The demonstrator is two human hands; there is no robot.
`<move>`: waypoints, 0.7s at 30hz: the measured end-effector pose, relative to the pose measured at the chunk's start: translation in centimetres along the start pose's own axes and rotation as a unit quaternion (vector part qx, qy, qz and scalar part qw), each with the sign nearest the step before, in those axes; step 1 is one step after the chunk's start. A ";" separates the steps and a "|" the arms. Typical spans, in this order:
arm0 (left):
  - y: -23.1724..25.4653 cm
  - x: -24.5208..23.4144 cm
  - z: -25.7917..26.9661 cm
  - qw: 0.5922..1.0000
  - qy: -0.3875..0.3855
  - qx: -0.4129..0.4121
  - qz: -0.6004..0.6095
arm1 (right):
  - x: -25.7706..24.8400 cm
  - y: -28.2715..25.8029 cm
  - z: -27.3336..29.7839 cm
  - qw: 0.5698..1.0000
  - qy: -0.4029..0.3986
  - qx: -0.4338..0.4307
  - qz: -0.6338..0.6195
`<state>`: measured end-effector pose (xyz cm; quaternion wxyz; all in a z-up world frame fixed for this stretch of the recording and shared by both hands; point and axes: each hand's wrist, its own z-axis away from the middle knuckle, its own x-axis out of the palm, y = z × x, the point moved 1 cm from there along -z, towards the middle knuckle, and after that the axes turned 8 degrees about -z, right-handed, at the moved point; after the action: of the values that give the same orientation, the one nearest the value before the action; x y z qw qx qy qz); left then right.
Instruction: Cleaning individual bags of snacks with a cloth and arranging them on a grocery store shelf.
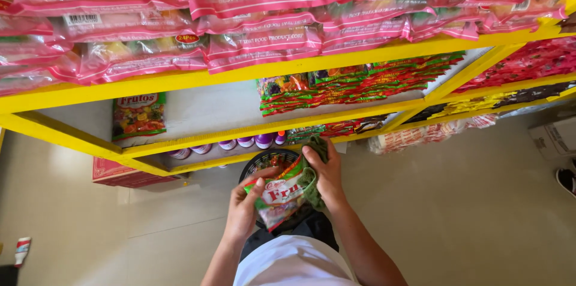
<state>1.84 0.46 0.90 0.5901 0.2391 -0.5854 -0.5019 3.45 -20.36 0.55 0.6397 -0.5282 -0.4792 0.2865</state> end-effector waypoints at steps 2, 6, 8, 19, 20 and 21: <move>0.0 -0.5 0.0 0.997 0.019 0.054 -0.054 | 0.0 -1.3 -0.1 1.000 -0.008 -0.002 0.001; -0.3 -0.6 0.5 0.974 0.051 0.127 -0.178 | -0.4 -2.6 0.0 1.000 -0.010 -0.015 -0.001; -0.5 -0.8 0.6 0.982 0.036 0.113 -0.146 | -1.4 -2.2 -0.3 1.000 0.009 0.011 -0.009; 3.1 1.7 -1.1 0.760 0.106 0.307 -0.563 | -2.6 -4.9 1.3 0.984 0.048 -0.147 0.087; 3.1 1.8 -1.2 0.755 0.075 0.306 -0.575 | -1.9 -4.8 2.0 0.987 -0.040 -0.116 0.107; 3.1 1.9 -1.3 0.749 0.045 0.305 -0.587 | -1.2 -4.6 2.7 0.980 -0.128 -0.084 0.127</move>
<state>3.63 -0.38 4.17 0.1010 0.7249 -0.4247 -0.5329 -0.13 -21.60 4.50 0.4847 -0.5958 -0.5086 0.3891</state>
